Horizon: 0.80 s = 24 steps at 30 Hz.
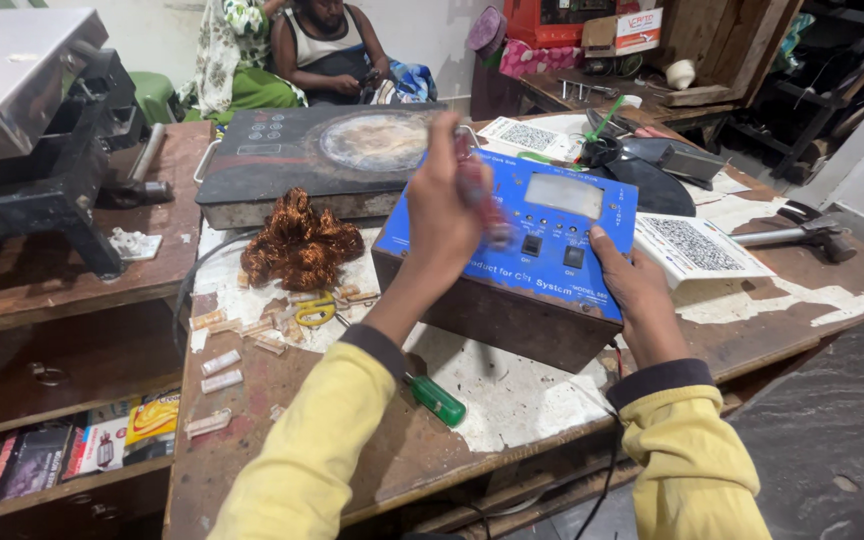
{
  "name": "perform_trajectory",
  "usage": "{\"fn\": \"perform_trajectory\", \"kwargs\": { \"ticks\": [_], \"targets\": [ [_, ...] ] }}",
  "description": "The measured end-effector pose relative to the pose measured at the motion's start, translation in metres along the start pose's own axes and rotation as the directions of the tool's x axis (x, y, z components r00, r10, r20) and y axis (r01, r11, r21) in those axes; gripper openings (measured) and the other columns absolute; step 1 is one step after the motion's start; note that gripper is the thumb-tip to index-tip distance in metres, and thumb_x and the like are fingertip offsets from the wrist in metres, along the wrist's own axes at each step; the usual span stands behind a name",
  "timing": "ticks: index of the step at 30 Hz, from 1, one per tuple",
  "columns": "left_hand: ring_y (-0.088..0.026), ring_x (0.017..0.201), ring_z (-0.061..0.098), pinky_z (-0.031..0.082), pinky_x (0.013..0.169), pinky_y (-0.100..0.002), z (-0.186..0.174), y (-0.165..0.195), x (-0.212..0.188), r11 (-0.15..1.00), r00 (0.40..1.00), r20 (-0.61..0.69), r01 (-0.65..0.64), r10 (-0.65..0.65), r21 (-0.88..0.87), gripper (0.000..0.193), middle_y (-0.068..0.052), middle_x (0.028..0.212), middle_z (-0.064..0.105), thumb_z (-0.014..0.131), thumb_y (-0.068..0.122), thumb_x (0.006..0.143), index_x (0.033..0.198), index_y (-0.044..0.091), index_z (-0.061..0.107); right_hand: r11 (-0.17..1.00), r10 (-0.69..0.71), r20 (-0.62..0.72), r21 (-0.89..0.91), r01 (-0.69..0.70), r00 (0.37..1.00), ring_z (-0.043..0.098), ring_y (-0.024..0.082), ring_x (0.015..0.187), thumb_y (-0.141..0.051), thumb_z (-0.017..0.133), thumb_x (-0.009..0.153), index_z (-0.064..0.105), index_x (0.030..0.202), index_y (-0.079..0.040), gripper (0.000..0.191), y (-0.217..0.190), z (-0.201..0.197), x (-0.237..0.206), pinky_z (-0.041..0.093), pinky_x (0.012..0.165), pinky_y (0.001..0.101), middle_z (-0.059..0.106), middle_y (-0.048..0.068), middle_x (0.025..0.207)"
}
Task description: The person assembles a blue home UPS unit on a workbench, using a screwdriver to tighten screws on the front panel and a brush to clean the exterior. The person then flips the unit to reveal the internal wiring and continues cleaning the inside.
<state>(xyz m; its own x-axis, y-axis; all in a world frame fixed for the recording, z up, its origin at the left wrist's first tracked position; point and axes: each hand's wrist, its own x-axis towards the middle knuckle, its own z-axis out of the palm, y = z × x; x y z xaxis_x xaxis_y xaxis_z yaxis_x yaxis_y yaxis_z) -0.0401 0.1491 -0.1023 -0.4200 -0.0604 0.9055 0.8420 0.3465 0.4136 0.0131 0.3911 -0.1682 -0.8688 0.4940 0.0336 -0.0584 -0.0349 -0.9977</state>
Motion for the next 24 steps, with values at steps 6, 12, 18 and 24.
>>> {"fn": "perform_trajectory", "kwargs": {
  "ticks": [6, 12, 18, 24],
  "targets": [
    [-0.012, 0.073, 0.062, 0.054, 0.06, -0.03, 0.028, 0.006, -0.007, 0.586, 0.913, 0.283, 0.406, -0.293, -0.702, 0.046, -0.006, 0.094, 0.063, 0.065, 0.017, 0.1, 0.137, 0.011, 0.039, 1.0, -0.022, 0.017, 0.005, 0.022, 1.0, 0.069, 0.011, 0.085, -0.038, 0.073, 0.095, 0.069, 0.12, 0.006, 0.051, 0.001, 0.001, -0.002, 0.056, 0.076, 0.0247, 0.076, 0.009, 0.105],
    [-0.011, 0.087, 0.063, 0.054, 0.077, -0.029, 0.049, 0.015, -0.015, 0.782, 0.876, 0.482, 0.313, -0.018, -0.539, 0.036, -0.004, 0.097, 0.066, 0.068, 0.018, 0.103, 0.131, 0.009, 0.047, 0.997, -0.022, 0.035, 0.068, 0.02, 0.999, 0.07, 0.011, 0.085, -0.036, 0.073, 0.093, 0.069, 0.121, 0.003, 0.047, 0.003, -0.001, 0.0, 0.056, 0.076, 0.0248, 0.075, 0.008, 0.106],
    [-0.015, 0.074, 0.061, 0.049, 0.068, -0.036, -0.003, 0.009, 0.011, 0.886, 0.966, 0.253, 0.156, -0.046, -0.436, 0.039, -0.005, 0.084, 0.064, 0.074, 0.016, 0.093, 0.118, 0.003, 0.046, 0.997, -0.014, 0.04, 0.072, 0.011, 0.999, 0.071, 0.011, 0.086, -0.035, 0.073, 0.094, 0.067, 0.121, 0.005, 0.048, 0.0, 0.002, -0.002, 0.057, 0.077, 0.0249, 0.075, 0.01, 0.108],
    [-0.014, 0.073, 0.06, 0.047, 0.07, -0.035, -0.035, 0.03, -0.017, 0.976, 0.935, 0.325, 0.186, -0.142, -0.108, 0.063, -0.003, 0.082, 0.06, 0.072, 0.014, 0.09, 0.145, 0.005, 0.043, 0.997, -0.004, 0.015, 0.082, 0.003, 1.0, 0.072, 0.012, 0.084, -0.034, 0.073, 0.093, 0.067, 0.119, 0.004, 0.047, -0.002, 0.003, -0.004, 0.058, 0.075, 0.0261, 0.075, 0.01, 0.107]
  ]
}}
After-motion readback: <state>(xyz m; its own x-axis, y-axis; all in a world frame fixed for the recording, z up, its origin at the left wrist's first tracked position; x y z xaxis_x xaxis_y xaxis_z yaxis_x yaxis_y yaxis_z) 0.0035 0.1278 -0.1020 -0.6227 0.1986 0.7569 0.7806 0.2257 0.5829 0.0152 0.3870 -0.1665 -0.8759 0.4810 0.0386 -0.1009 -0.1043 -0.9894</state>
